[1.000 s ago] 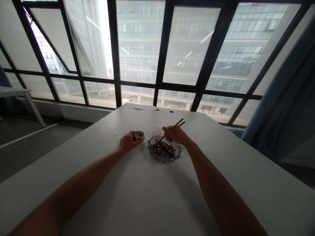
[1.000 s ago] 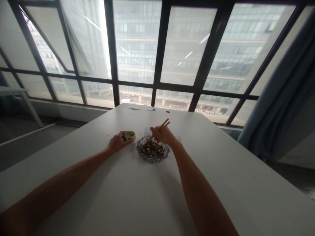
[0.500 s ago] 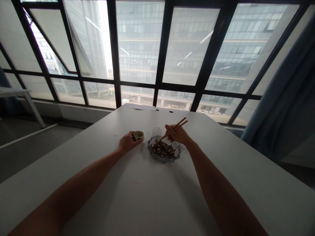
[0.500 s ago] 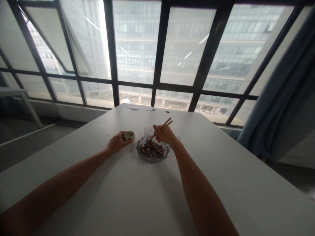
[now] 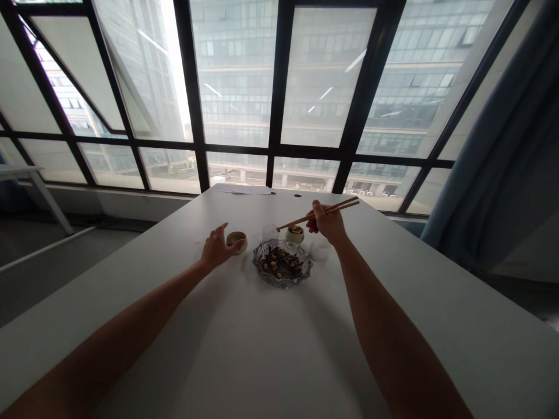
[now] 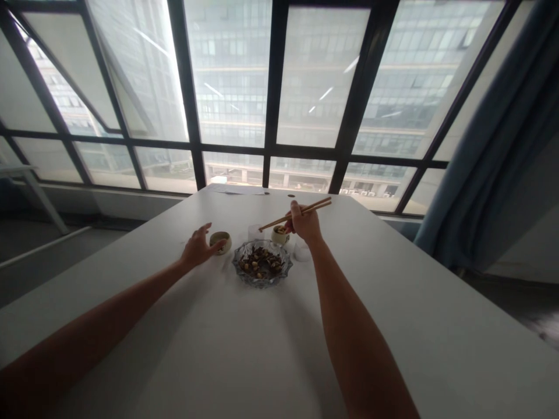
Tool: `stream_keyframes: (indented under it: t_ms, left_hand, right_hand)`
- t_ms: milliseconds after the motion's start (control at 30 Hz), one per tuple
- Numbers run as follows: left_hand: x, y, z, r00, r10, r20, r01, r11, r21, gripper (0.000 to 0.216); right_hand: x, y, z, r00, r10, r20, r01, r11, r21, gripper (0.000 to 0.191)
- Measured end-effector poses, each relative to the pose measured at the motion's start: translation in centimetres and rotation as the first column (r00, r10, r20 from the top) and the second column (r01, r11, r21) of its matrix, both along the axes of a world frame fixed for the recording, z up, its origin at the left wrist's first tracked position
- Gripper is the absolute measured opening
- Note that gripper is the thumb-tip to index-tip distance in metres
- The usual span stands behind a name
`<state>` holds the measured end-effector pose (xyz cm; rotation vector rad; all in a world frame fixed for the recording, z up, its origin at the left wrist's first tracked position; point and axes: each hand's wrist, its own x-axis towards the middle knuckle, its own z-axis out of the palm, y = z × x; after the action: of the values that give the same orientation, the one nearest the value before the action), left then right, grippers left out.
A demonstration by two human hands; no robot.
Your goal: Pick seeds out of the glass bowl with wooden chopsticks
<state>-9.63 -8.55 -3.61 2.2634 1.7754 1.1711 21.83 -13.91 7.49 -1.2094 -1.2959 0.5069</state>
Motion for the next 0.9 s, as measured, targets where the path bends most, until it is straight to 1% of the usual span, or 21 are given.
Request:
stream_keyframes:
  t_ms: [100, 167, 233, 267, 333, 400, 500, 567, 667, 767, 833, 900]
  left_hand:
    - [1.9, 0.5, 1.8, 0.998, -0.057, -0.023, 0.058, 0.997, 0.057, 0.074]
    - [4.0, 1.1, 3.0, 0.99, -0.125, -0.067, 0.127, 0.991, 0.037, 0.068]
    - [6.4, 2.1, 3.8, 0.975, -0.182, -0.125, 0.184, 0.983, -0.001, 0.067]
    - [7.4, 2.7, 4.1, 0.97, -0.193, -0.151, 0.188, 0.981, -0.049, 0.069]
    - [9.3, 4.1, 4.3, 0.966, -0.186, -0.181, 0.157, 0.974, -0.167, 0.076]
    - [10.5, 5.5, 4.4, 0.964, -0.187, -0.191, 0.137, 0.959, -0.25, 0.082]
    - [11.3, 6.9, 4.2, 0.954, -0.23, -0.192, 0.173, 0.946, -0.274, 0.081]
    - [11.3, 7.2, 4.2, 0.943, -0.273, -0.192, 0.221, 0.942, -0.253, 0.078]
    - [11.0, 6.8, 4.3, 0.917, -0.343, -0.202, 0.308, 0.933, -0.186, 0.082]
    - [10.4, 6.1, 4.3, 0.884, -0.407, -0.228, 0.406, 0.912, -0.053, 0.08]
    - [10.0, 5.7, 4.1, 0.859, -0.445, -0.253, 0.472, 0.88, 0.057, 0.075]
    - [9.8, 5.4, 4.0, 0.845, -0.462, -0.271, 0.506, 0.854, 0.122, 0.072]
  right_hand:
    - [0.0, -0.5, 0.5, 0.999, 0.034, 0.038, -0.036, 0.998, 0.045, 0.056]
    - [-0.1, -0.7, 0.7, 0.998, 0.034, 0.054, -0.037, 0.998, 0.052, 0.056]
    - [-0.2, -0.9, 0.9, 0.997, 0.027, 0.073, -0.031, 0.998, 0.051, 0.056]
    - [-0.1, -1.0, 0.9, 0.996, 0.023, 0.083, -0.027, 0.998, 0.051, 0.056]
    - [0.0, -1.2, 1.1, 0.994, 0.016, 0.107, -0.022, 0.999, 0.05, 0.055]
    - [0.1, -1.4, 1.2, 0.991, 0.018, 0.134, -0.023, 0.999, 0.036, 0.055]
    - [0.3, -1.6, 1.5, 0.988, 0.022, 0.154, -0.025, 1.0, 0.017, 0.055]
    - [0.4, -1.6, 1.5, 0.989, 0.017, 0.149, -0.019, 1.0, 0.014, 0.056]
    - [0.7, -1.4, 1.3, 0.989, 0.021, 0.149, -0.026, 0.999, 0.03, 0.057]
    - [0.9, -1.1, 0.9, 0.988, 0.025, 0.149, -0.038, 0.996, 0.079, 0.058]
    - [1.0, -0.9, 0.7, 0.99, 0.025, 0.138, -0.039, 0.994, 0.098, 0.058]
    - [1.0, -0.9, 0.5, 0.991, 0.031, 0.134, -0.045, 0.994, 0.099, 0.057]
